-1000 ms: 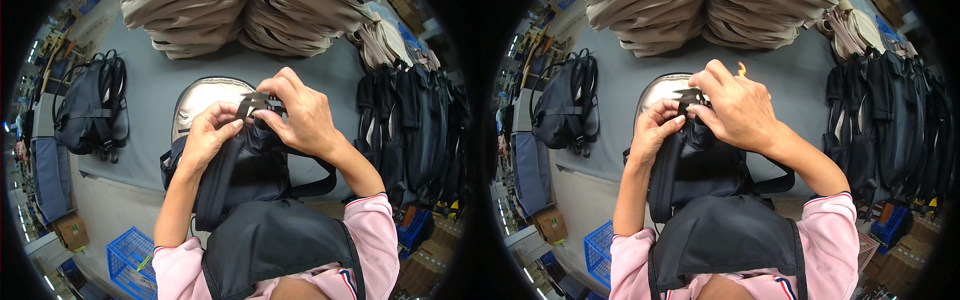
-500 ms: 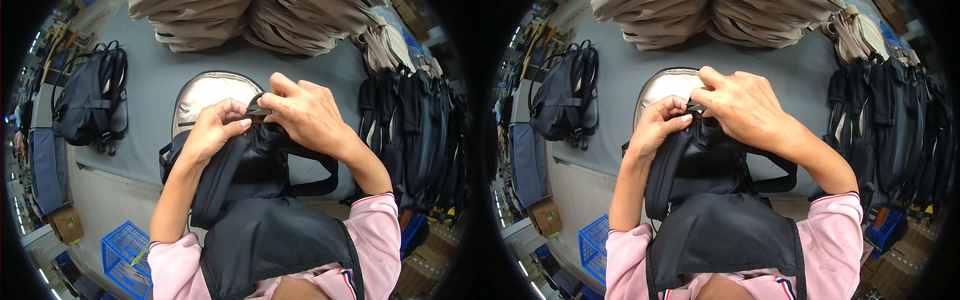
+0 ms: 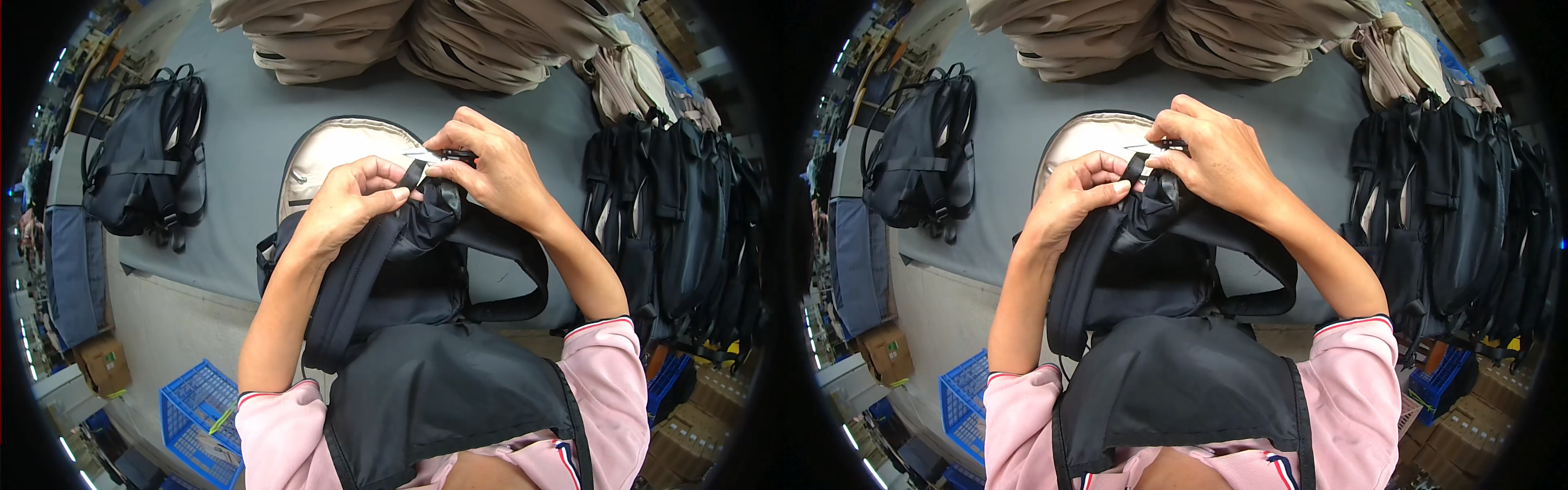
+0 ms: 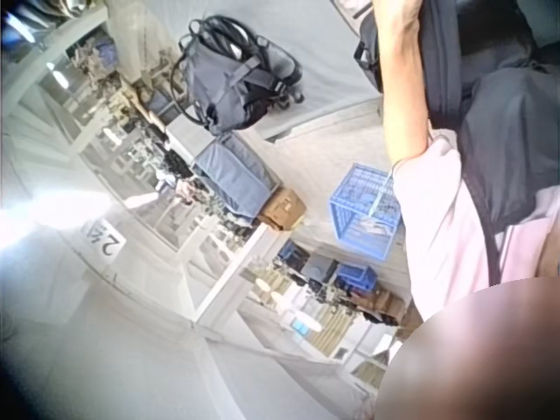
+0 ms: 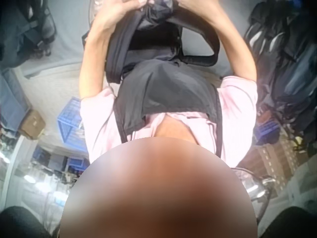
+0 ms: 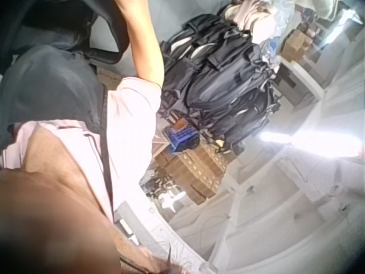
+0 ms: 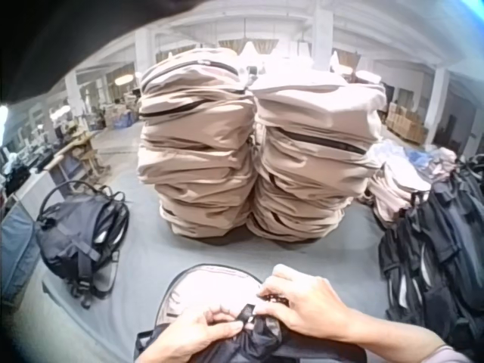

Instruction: Cutting threads and inspecting backpack straps in a factory setting.

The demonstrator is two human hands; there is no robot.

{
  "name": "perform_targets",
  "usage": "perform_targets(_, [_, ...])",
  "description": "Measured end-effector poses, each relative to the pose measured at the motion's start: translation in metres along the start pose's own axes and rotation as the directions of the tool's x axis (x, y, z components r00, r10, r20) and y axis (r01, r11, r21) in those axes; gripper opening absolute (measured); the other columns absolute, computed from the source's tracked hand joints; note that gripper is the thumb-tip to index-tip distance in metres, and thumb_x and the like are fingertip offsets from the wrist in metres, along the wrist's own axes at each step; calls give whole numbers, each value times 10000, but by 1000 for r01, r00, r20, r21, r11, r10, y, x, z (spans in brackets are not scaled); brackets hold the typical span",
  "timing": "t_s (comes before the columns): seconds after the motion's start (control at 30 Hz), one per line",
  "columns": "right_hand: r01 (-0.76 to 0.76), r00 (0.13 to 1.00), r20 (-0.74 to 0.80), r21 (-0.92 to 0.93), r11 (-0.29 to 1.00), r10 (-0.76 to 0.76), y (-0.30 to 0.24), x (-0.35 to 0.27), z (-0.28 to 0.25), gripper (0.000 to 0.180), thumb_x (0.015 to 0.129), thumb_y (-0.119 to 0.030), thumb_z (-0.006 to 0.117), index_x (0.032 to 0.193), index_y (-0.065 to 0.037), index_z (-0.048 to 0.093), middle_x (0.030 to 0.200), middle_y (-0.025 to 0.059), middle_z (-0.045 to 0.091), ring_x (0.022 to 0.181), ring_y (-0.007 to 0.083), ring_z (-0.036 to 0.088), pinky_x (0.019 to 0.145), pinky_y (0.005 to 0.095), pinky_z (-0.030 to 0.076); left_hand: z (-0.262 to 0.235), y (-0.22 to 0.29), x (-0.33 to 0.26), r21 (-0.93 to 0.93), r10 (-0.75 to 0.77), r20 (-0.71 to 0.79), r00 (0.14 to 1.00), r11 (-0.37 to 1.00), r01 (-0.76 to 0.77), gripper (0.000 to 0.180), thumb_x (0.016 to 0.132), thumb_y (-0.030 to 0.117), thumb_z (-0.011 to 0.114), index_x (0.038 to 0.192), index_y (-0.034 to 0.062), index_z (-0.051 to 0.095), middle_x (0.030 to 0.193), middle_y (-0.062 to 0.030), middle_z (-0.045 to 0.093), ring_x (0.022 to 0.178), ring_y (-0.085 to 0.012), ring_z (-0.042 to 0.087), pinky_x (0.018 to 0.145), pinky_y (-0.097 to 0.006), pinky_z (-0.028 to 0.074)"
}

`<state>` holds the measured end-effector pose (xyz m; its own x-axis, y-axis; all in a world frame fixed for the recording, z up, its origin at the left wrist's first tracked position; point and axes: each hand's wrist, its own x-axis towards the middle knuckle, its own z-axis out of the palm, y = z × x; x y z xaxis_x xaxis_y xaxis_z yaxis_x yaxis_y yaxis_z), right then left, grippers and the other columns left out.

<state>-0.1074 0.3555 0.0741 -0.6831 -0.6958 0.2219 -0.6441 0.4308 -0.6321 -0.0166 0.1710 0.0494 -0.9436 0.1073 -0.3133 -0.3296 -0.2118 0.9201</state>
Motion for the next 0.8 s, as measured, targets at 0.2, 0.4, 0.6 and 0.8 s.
perform_targets(0.2, [-36,999,6,47,998,35,16,3,10,202,747,-177,694,897,-63,619,862,53,577,785,263,609,660,363,475,-2,2,2,-20,-39,18,999,999,40,201,801,17,595,991,-43,570,910,-118,654,834,-113,607,777,-217,476])
perform_targets(0.4, [0,992,-127,-13,1000,-2,11,0,12,224,735,-179,706,911,-73,616,855,55,554,754,252,604,629,351,479,-3,2,5,-69,-59,9,998,996,60,218,797,-4,588,1009,-39,551,922,-123,651,833,-116,608,773,-218,477])
perform_targets(0.6, [312,922,-180,-178,933,-343,0,-5,3,263,659,-118,754,894,-71,647,778,52,547,624,222,567,556,318,466,-6,-1,6,-39,5,-28,1000,999,-7,165,800,-20,590,955,-13,535,898,-106,644,768,-93,574,712,-201,461])
perform_targets(0.8, [234,972,51,-235,944,-228,-13,-5,-6,168,728,-164,695,842,-86,598,837,36,533,634,270,575,542,377,437,-4,-2,6,-19,-8,-47,999,1000,7,159,795,-28,608,918,28,525,876,-58,619,783,-73,562,710,-195,447])
